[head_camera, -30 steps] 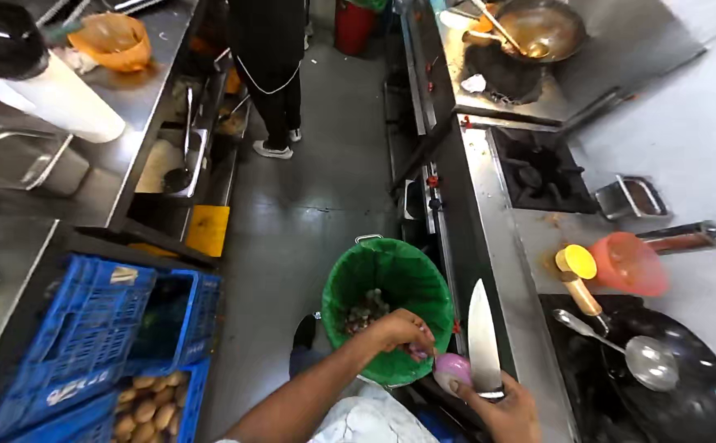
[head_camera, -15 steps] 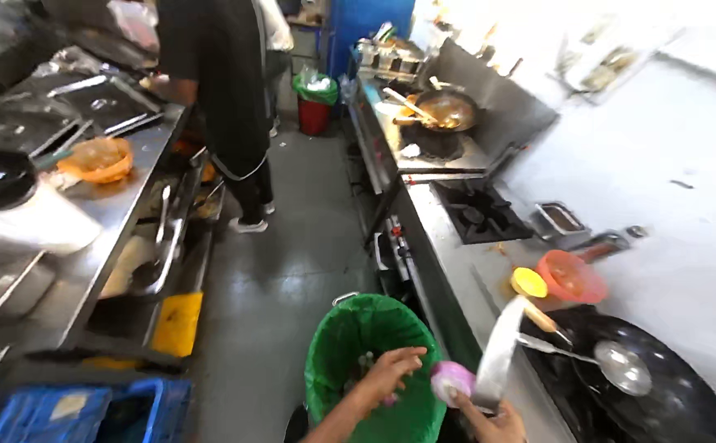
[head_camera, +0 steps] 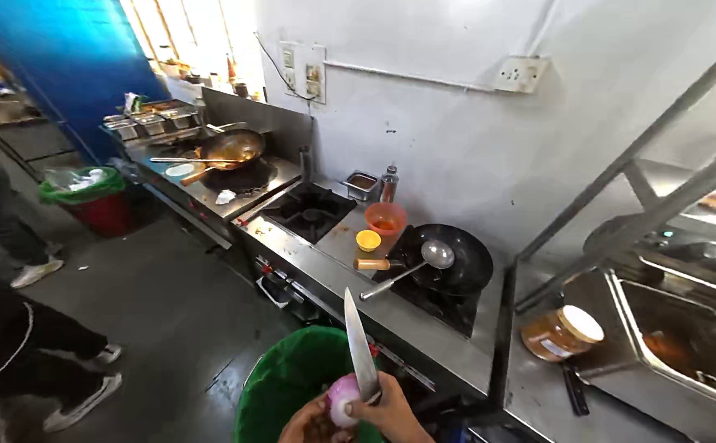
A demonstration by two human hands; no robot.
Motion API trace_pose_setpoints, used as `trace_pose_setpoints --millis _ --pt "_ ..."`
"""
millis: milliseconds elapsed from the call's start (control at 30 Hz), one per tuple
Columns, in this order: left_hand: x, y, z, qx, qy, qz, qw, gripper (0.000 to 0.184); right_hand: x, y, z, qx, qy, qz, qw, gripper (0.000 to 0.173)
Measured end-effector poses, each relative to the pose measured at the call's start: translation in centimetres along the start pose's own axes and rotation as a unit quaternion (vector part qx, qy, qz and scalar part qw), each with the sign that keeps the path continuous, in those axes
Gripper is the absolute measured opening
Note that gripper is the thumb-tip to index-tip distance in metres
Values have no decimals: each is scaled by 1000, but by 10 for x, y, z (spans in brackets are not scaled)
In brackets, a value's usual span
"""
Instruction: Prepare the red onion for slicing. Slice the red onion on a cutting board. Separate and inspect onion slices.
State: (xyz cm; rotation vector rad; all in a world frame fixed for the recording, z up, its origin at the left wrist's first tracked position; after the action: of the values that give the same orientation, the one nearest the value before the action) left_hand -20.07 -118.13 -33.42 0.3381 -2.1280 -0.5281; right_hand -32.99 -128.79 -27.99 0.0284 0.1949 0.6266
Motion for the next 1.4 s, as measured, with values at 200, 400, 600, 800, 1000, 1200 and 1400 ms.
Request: trace_pose_setpoints --millis 200,400,600,800,1000,1200,1400 --pt "25 -10 -28 32 -119 -88 988 35 -24 -11 8 -42 40 8 998 44" --pt "48 0 -55 96 -151 -92 980 30 -25 -15 -6 84 -75 -7 994 58" --pt "44 9 -58 99 -184 -123 970 25 -16 -19 25 -38 80 10 996 55" --pt "36 23 -60 106 -203 -124 966 23 -3 -18 38 -92 119 35 988 53" --pt "24 27 -55 111 -203 -102 968 23 9 -15 33 -95 137 54 984 51" --pt "11 32 -50 117 -245 -128 954 20 22 -7 29 -103 152 68 981 46" --pt "-5 43 -53 150 -174 -151 962 17 18 -8 22 -23 32 46 998 54"
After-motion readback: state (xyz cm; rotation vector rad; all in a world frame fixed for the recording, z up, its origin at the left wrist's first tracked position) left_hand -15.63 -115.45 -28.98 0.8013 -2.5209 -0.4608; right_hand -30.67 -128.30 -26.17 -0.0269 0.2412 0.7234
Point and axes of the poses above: each hand's wrist, its own y-axis away from the middle knuckle, its own x-axis out of the palm, z = x × y, the point moved 10 cm from there along -y, towards the middle knuckle, and after that the axes turned 8 degrees about y, right-handed, at the moved point
